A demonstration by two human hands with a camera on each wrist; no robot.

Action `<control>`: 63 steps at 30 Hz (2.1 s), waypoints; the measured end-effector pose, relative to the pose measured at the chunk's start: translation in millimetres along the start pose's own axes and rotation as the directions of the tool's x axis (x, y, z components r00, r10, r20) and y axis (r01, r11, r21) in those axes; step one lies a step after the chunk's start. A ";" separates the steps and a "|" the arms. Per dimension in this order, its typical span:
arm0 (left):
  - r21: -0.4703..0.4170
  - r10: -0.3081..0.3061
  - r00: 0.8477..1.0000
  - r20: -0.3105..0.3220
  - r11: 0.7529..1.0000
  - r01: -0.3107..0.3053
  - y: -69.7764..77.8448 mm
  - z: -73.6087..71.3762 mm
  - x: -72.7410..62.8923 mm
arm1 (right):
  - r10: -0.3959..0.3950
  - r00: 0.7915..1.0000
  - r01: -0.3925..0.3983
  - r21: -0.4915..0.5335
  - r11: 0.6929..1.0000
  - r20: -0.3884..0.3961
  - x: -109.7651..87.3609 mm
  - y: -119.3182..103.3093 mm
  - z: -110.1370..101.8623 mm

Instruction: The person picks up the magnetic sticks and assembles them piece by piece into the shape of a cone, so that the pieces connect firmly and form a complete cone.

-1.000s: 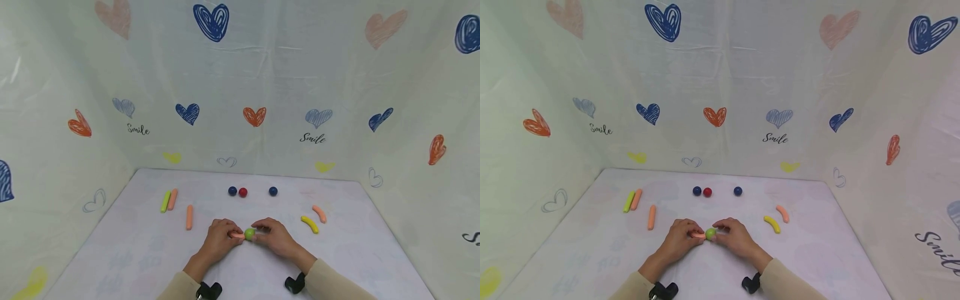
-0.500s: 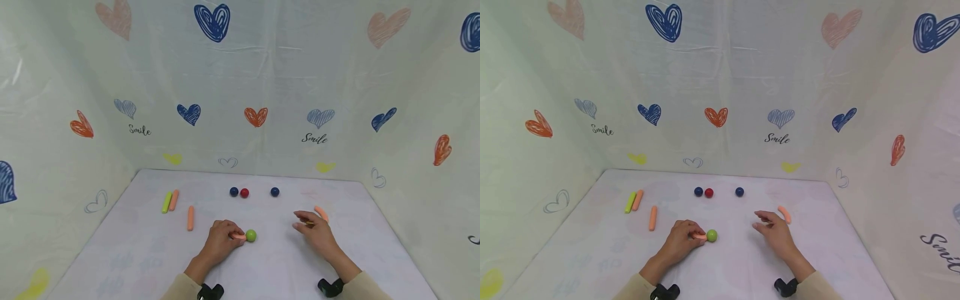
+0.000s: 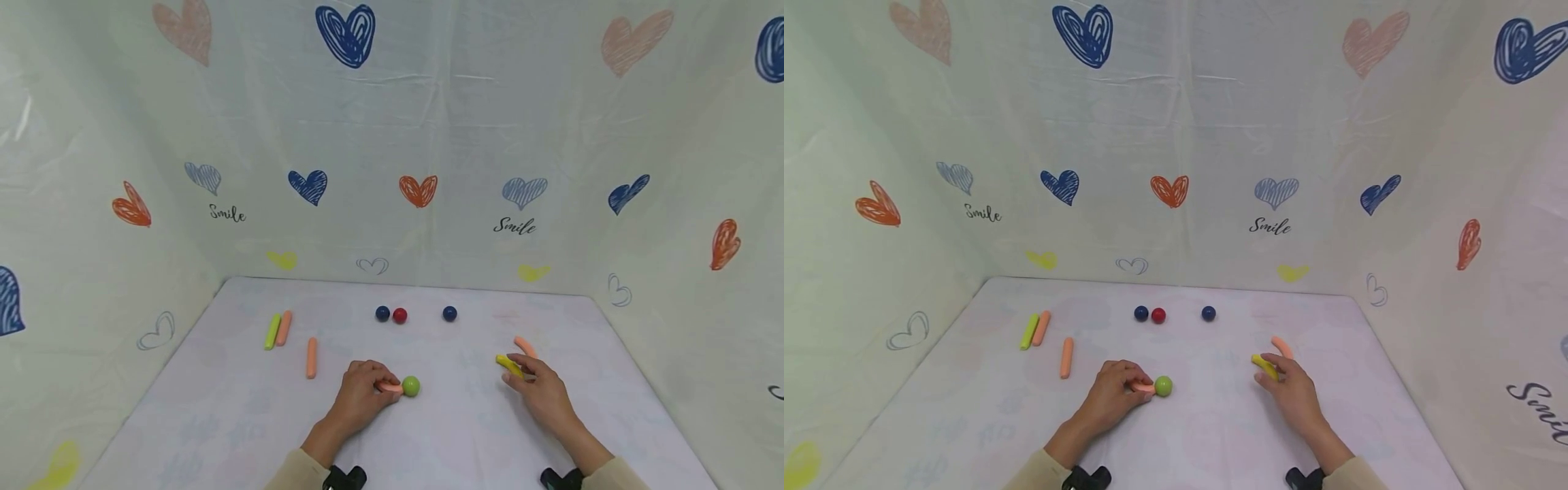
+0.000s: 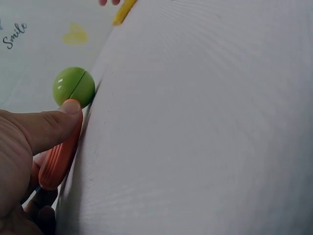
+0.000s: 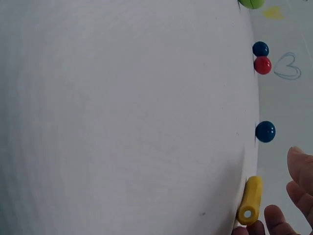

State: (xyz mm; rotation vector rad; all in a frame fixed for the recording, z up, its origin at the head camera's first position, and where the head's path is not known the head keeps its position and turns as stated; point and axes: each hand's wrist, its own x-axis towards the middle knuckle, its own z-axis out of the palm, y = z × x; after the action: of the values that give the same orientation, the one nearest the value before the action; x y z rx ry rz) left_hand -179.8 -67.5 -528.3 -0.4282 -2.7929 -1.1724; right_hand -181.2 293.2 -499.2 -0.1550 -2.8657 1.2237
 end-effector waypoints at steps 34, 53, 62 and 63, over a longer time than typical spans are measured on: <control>-0.006 -0.015 1.000 -0.003 1.000 0.015 -2.8 0.2 -1.5 | -0.060 0.997 0.063 -0.059 0.996 0.050 24.9 -14.4 35.5; -0.035 0.003 1.000 0.001 0.999 -0.003 1.2 -2.0 -1.5 | -0.050 0.998 0.053 -0.068 0.996 0.049 26.7 -15.1 34.8; -0.030 -0.006 1.000 0.006 1.000 0.006 1.0 -2.2 -2.1 | -0.068 0.997 0.068 -0.004 0.998 0.040 28.4 -9.3 32.8; -0.029 -0.005 1.000 0.006 1.000 0.006 1.1 -2.3 -2.2 | -0.071 0.997 0.071 0.003 0.997 0.043 28.2 -9.6 32.5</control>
State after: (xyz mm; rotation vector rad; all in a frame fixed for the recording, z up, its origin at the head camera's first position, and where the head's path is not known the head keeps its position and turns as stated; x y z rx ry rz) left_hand -177.5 -68.9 -526.3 -0.4271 -2.7867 -1.2165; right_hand -212.0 266.0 -515.3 -0.0266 -2.8793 1.2313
